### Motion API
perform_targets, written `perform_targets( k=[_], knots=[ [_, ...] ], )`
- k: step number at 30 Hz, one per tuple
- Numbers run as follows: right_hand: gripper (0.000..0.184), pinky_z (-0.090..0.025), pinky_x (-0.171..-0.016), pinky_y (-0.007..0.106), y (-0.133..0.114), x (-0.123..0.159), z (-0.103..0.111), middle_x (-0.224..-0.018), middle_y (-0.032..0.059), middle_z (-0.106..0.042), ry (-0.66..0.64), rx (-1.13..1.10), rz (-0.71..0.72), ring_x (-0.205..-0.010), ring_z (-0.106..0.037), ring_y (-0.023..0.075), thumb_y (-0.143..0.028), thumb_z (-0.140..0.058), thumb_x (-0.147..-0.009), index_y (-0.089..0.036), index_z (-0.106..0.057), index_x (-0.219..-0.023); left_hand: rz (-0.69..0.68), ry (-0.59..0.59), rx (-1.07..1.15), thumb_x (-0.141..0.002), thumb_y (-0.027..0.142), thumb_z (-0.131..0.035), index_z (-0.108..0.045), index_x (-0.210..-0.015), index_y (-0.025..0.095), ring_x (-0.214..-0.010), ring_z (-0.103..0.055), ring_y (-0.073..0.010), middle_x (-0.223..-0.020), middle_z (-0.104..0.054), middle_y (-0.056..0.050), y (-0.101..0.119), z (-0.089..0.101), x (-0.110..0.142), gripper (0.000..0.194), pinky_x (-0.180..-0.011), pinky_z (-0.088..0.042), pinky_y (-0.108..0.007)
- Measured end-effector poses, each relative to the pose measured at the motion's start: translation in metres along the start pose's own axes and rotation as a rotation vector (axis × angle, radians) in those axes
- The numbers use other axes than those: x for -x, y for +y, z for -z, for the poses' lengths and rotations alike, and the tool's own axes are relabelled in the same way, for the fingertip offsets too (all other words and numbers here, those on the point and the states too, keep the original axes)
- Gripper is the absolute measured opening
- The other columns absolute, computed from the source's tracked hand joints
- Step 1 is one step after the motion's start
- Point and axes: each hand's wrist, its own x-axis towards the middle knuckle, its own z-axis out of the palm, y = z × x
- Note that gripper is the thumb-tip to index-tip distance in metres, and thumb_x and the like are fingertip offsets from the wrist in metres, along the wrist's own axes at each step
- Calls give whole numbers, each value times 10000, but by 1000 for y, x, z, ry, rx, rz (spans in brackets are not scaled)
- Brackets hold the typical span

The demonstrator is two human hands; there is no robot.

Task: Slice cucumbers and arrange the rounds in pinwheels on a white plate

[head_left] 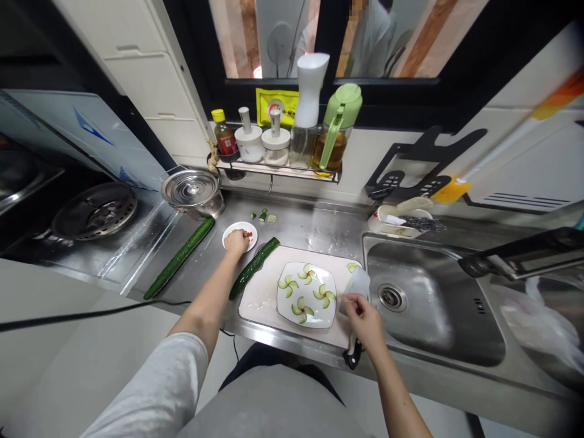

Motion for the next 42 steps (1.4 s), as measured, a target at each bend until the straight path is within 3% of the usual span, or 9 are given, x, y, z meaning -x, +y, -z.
perform_targets(
  k=[13,18,20,23,26,31,35,42],
  knots=[
    [473,-371,-524,259,3,0,2,-516,-14,-499,-20,49,33,-496,-468,146,-616,-439,-792,-190,-646,-792,90,-10,116,-791,308,-580,-672,-852,217,-994,-623,-261,-1055,-687,-126,2,-10,-9,144,-811,-428,-340],
    [464,-367,-520,259,-1,1,3,-511,-14,-506,-32,62,32,-491,-473,147,-609,-444,-792,-194,-651,-790,107,-14,189,-782,305,-588,-649,-833,223,-839,-651,-193,-888,-718,-58,1,-2,-6,114,-743,-439,-281],
    [461,-371,-525,260,-1,2,3,-517,-10,-518,-25,59,30,-501,-481,149,-608,-448,-791,-195,-652,-787,113,8,277,-767,288,-602,-644,-821,223,-770,-648,-164,-813,-715,-22,0,2,-3,94,-719,-442,-260],
    [465,-370,-528,259,-1,2,2,-521,-9,-520,-24,58,26,-507,-486,150,-610,-442,-794,-194,-649,-780,112,36,643,-699,237,-661,-634,-770,191,-688,-632,-137,-762,-702,-8,-1,5,5,88,-678,-454,-242],
    [471,-361,-526,258,-3,2,0,-507,-15,-499,-29,59,40,-498,-470,145,-605,-426,-803,-191,-647,-775,94,7,924,-675,238,-687,-632,-795,162,-613,-616,-118,-741,-695,-22,-2,6,15,153,-628,-474,-239],
    [462,-361,-536,255,-7,1,-5,-513,-17,-498,-28,53,65,-511,-475,144,-593,-433,-809,-186,-649,-789,73,-12,1042,-653,328,-733,-662,-870,133,-696,-645,-143,-790,-709,-65,-2,7,32,300,-676,-510,-272],
    [468,-354,-534,250,-13,1,-9,-528,-20,-499,-35,41,68,-514,-468,139,-601,-430,-815,-186,-645,-791,-4,-44,1143,-647,322,-739,-675,-883,125,-768,-643,-153,-805,-705,-68,3,7,54,314,-746,-512,-283],
    [365,-359,-563,246,-30,14,-19,-562,-28,-482,-96,-24,87,-545,-468,137,-503,-451,-852,-187,-632,-859,-282,-195,967,-726,338,-660,-645,-886,152,-665,-565,-104,-792,-665,-38,27,-7,126,247,-649,-455,-226]
  ],
)
